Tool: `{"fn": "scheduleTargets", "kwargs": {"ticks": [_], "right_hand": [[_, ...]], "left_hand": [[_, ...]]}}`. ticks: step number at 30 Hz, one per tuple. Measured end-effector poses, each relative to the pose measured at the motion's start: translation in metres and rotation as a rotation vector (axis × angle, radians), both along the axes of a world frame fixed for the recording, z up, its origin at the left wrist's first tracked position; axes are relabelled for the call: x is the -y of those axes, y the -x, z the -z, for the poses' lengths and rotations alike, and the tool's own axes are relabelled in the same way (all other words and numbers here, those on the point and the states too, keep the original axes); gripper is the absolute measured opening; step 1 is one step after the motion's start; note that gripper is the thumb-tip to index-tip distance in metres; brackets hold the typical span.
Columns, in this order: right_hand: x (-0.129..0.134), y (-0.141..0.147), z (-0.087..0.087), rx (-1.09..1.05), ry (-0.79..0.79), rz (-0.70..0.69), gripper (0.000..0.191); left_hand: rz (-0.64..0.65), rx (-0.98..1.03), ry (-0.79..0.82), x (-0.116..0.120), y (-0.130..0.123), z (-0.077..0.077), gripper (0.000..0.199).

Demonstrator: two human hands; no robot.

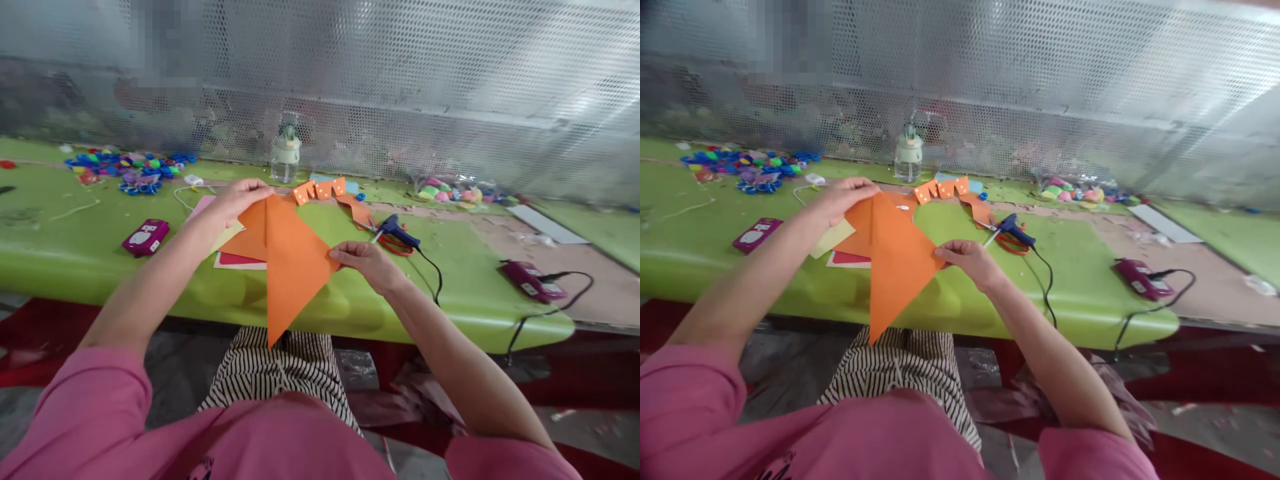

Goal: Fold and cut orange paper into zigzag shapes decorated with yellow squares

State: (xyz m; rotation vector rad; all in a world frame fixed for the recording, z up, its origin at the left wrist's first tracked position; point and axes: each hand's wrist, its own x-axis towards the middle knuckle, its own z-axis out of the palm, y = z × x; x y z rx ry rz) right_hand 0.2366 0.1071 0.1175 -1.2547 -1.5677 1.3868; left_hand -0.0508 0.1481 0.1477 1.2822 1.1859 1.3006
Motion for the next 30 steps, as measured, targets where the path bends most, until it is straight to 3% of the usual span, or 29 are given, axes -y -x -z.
{"fn": "scheduleTargets", "kwargs": {"ticks": [3,6,11,14,17,21,27,30], "right_hand": [[-0.002,-0.007,0.012,0.0,0.068,0.001,0.042],[-0.005,-0.015,0.018,-0.022,0.061,0.038,0.042],[-0.018,-0.02,0.032,-0.105,-0.019,0.144,0.048],[-0.025,-0.017,0.041,-0.123,-0.061,0.171,0.049],[-0.029,-0.017,0.045,-0.115,-0.079,0.166,0.049],[-0.032,-0.022,0.033,-0.07,-0.052,0.098,0.046],[-0.043,-0.008,-0.002,-0.125,-0.081,-0.008,0.042],[-0.044,0.005,-0.007,-0.228,-0.013,-0.033,0.036]], "left_hand": [[0.046,0.054,0.174,-0.013,-0.003,0.017,0.006],[0.064,0.117,0.281,-0.025,-0.004,0.024,0.011],[0.206,0.284,0.357,-0.034,-0.008,0.035,0.056],[0.333,0.283,0.387,-0.03,-0.023,0.045,0.054],[0.332,0.273,0.352,-0.023,-0.04,0.051,0.055],[0.265,0.223,0.329,-0.009,-0.057,0.049,0.049],[0.331,0.045,0.467,0.026,-0.087,0.036,0.016],[0.347,0.002,0.481,0.036,-0.095,0.037,0.02]]}}
